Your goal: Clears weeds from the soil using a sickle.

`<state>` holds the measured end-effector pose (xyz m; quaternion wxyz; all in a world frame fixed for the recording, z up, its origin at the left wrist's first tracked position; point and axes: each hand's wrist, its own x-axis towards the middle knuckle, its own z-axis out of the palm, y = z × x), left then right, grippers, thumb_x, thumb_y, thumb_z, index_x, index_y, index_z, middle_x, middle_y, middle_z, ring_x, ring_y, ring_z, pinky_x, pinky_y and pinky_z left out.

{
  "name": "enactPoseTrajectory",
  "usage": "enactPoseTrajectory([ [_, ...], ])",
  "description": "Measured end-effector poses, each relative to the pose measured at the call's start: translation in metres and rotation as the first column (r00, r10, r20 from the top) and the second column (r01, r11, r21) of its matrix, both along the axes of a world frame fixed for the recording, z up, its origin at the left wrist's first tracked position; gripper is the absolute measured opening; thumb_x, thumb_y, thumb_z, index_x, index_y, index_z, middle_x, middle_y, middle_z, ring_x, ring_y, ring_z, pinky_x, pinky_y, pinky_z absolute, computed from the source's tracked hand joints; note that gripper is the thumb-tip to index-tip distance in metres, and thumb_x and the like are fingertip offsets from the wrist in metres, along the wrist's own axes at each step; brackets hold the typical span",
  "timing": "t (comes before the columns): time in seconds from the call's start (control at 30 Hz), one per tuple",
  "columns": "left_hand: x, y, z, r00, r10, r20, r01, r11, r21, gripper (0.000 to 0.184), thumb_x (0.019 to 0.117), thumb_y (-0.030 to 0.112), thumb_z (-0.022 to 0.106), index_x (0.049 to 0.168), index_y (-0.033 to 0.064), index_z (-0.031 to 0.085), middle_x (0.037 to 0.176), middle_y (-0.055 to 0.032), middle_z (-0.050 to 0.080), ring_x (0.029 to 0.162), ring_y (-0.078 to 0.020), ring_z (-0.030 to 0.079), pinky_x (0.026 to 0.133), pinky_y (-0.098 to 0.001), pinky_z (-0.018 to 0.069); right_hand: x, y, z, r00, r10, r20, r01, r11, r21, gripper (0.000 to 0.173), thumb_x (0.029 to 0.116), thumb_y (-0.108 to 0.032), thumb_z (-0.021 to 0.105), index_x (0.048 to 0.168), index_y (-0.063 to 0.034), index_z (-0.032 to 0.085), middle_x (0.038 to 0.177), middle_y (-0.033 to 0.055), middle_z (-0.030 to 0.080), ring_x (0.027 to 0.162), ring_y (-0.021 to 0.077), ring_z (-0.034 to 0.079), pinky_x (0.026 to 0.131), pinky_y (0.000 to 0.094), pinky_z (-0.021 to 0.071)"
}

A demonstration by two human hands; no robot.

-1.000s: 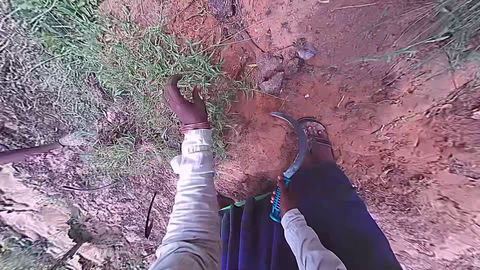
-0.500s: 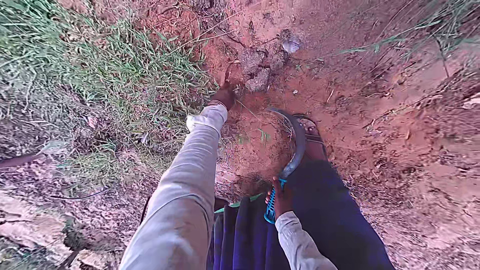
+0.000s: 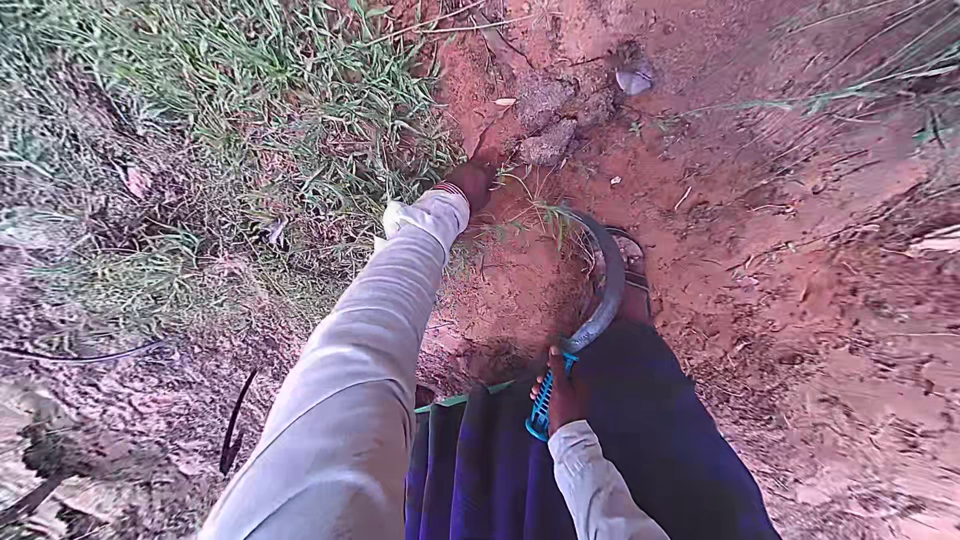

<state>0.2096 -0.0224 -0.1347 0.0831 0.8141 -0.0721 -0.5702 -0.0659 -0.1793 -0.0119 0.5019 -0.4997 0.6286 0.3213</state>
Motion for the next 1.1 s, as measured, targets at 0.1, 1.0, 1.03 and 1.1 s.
enactPoseTrajectory([
  [0.1, -0.025, 0.019, 0.009, 0.966, 0.255, 0.043, -0.254, 0.966, -0.041, 0.044, 0.1071, 0.011, 0.051, 0.148, -0.0058, 0.048, 0.139, -0.0359, 0.057, 0.133, -0.0522, 0.054, 0.112, -0.0666, 0.0383, -0.003, 0.007, 0.001, 0.998, -0.032, 0.053, 0.032, 0.999, 0.001, 0.025, 0.1104, -0.022, 0.047, 0.111, 0.0024, 0.053, 0.061, -0.0001, 0.052, 0.045, 0.0081, 0.055, 0.046, 0.0246, 0.0534],
  [1.0, -0.034, 0.029, 0.043, -0.117, 0.989, 0.091, -0.932, -0.078, -0.353, 0.045, 0.1145, 0.027, 0.036, 0.149, -0.002, 0.043, 0.15, -0.0191, 0.05, 0.132, -0.021, 0.054, 0.109, -0.0363, 0.0446, 0.042, 0.091, -0.017, 0.946, 0.321, 0.053, -0.317, 0.87, 0.377, 0.049, 0.1128, -0.039, 0.034, 0.127, 0.0036, 0.055, 0.071, 0.009, 0.057, 0.054, 0.019, 0.059, 0.057, 0.0367, 0.0546],
  [1.03, -0.034, 0.03, 0.043, -0.106, 0.99, 0.09, -0.938, -0.069, -0.341, 0.046, 0.1144, 0.027, 0.037, 0.148, -0.0025, 0.043, 0.149, -0.0198, 0.05, 0.13, -0.0214, 0.054, 0.109, -0.0368, 0.0445, 0.037, 0.085, -0.013, 0.937, 0.342, 0.068, -0.344, 0.872, 0.348, 0.048, 0.1124, -0.039, 0.036, 0.124, 0.0034, 0.056, 0.067, 0.0071, 0.056, 0.052, 0.0174, 0.058, 0.055, 0.0352, 0.0539],
  [1.1, -0.038, 0.032, 0.038, -0.059, 0.992, 0.111, -0.94, -0.018, -0.34, 0.048, 0.1143, 0.031, 0.036, 0.144, -0.0042, 0.048, 0.144, -0.0217, 0.055, 0.126, -0.0241, 0.057, 0.106, -0.0407, 0.0464, 0.039, 0.078, -0.015, 0.903, 0.415, 0.108, -0.428, 0.856, 0.291, 0.046, 0.112, -0.037, 0.04, 0.124, 0.0036, 0.058, 0.069, 0.0083, 0.058, 0.055, 0.0183, 0.061, 0.058, 0.0361, 0.0553],
])
